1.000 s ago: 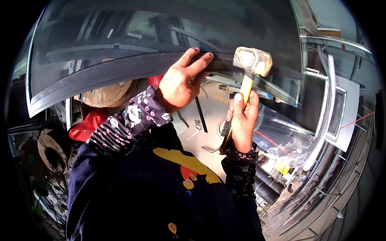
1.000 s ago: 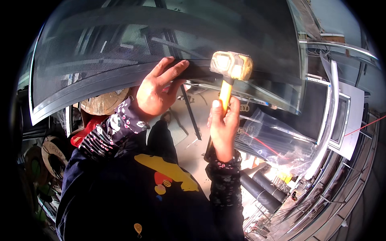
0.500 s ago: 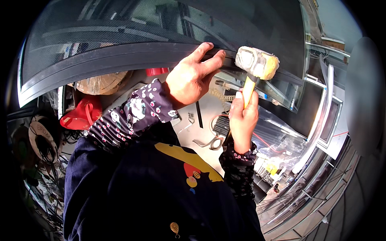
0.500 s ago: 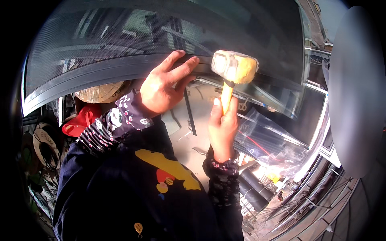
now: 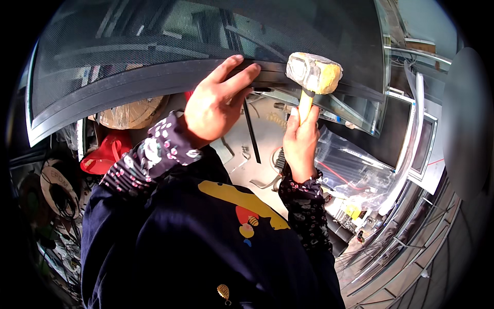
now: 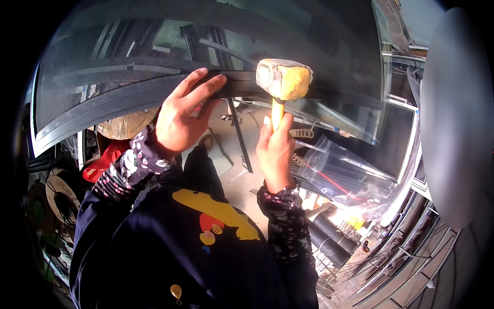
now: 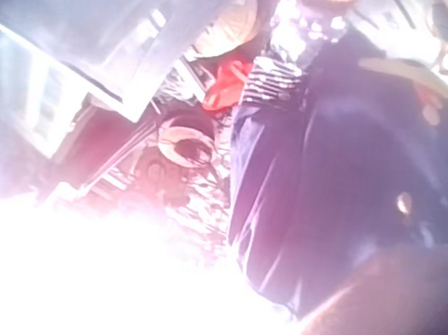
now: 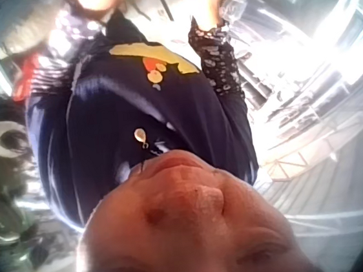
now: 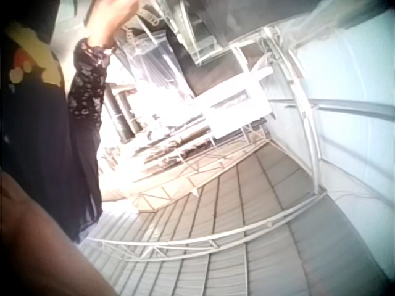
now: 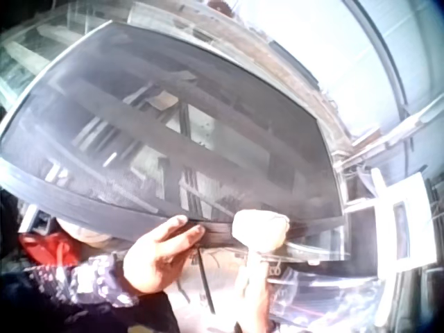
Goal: The person assembles a window screen by hammering a black frame into the edges of the screen mesh using a mallet and then tucking in a rubber gasket seal.
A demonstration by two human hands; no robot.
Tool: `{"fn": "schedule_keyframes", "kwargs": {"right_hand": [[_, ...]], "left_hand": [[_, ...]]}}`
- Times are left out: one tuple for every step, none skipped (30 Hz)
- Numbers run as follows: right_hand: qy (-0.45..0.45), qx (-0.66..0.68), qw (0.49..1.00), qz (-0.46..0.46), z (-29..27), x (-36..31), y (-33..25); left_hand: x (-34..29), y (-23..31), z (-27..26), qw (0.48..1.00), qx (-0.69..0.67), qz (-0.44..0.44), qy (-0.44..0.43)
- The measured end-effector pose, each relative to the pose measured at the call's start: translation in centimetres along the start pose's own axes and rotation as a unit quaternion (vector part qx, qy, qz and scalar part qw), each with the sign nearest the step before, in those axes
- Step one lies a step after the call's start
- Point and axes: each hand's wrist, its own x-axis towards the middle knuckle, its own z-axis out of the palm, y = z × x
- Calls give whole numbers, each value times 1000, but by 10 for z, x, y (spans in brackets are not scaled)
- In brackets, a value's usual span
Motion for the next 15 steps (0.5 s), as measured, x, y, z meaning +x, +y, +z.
{"fn": "schedule_keyframes", "kwargs": {"right_hand": [[11, 8, 1000, 12, 2, -1, -1], [9, 7, 1000, 14, 1, 0, 1], [11, 22, 1000, 3, 0, 1, 6], [13, 37, 999, -6, -3, 2, 10], [-7, 57, 998, 26, -14, 10, 3], [15, 135, 991, -17, -25, 17, -19], [67, 106, 991, -53, -39, 20, -33], [23, 271, 954, -126, -61, 23, -24], [38, 257, 958, -122, -75, 18, -31], [52, 242, 961, -118, -84, 14, -38], [154, 277, 943, -100, -44, 12, -24], [242, 310, 916, -79, 7, 9, -8], [141, 167, 974, -54, 18, -3, -7], [37, 19, 999, -34, 21, -11, -9], [21, 40, 999, 14, 19, -12, -11]], "left_hand": [[2, -2, -1, 1000, -10, 9, 0], [2, -1, -2, 1000, -18, 13, 2], [2, 1, -2, 1000, -19, 10, 0], [3, 3, -3, 999, 21, 36, -8], [6, 1, -3, 996, 61, 63, -16], [3, -4, -5, 996, 62, 54, -21], [-1, -7, -7, 997, 61, 44, -16], [0, -8, -6, 998, 53, 43, -11], [3, -5, -7, 997, 57, 60, -2], [5, -3, -6, 997, 53, 56, -3], [9, 2, -2, 996, 54, 68, -12], [8, 4, 0, 996, 60, 69, -20], [5, 1, -1, 996, 60, 61, -22], [4, -1, -3, 996, 56, 60, -17], [4, -2, -4, 997, 53, 61, -13]]}}
